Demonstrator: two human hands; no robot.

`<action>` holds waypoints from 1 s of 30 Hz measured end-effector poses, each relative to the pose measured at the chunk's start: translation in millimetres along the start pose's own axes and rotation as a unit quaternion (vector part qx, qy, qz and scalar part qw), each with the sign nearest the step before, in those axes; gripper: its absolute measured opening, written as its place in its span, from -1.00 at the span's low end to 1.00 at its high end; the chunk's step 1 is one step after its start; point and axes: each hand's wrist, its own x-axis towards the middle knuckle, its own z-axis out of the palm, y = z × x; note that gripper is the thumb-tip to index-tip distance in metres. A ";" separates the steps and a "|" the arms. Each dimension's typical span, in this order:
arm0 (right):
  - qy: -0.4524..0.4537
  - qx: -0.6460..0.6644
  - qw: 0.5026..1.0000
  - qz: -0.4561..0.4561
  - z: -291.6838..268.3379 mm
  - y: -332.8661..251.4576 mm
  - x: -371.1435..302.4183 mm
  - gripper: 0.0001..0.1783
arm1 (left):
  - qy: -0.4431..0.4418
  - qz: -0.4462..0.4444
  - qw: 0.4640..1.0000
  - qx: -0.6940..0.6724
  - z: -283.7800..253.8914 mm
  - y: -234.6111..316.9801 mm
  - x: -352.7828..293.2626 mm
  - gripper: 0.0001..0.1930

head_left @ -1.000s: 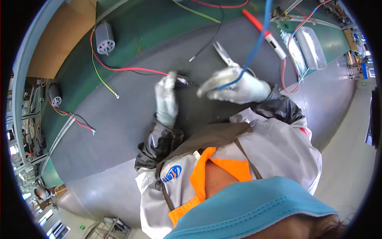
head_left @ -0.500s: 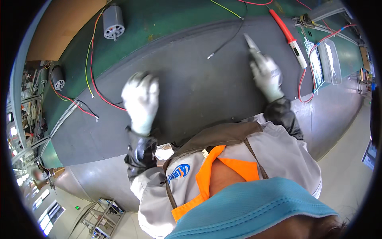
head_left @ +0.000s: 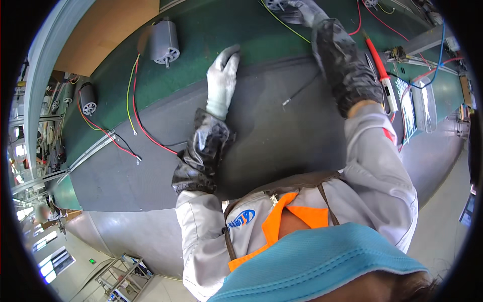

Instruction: Assembling and wiring small electric motors at a manufacturing station.

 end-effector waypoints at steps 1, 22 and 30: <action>-0.025 0.085 0.996 0.031 0.0 5.3 12.7 -0.65 | 0.036 0.151 0.970 0.187 -4.1 -17.7 5.5 -0.69; -0.215 -0.800 0.500 -0.251 191.8 31.5 -400.0 -0.53 | -0.001 0.336 0.875 0.349 -20.9 2.7 -73.2 -0.42; -0.158 -0.681 0.493 -0.518 159.8 33.6 -359.8 -0.43 | -0.036 0.305 0.863 0.401 -25.9 30.7 -165.2 -0.59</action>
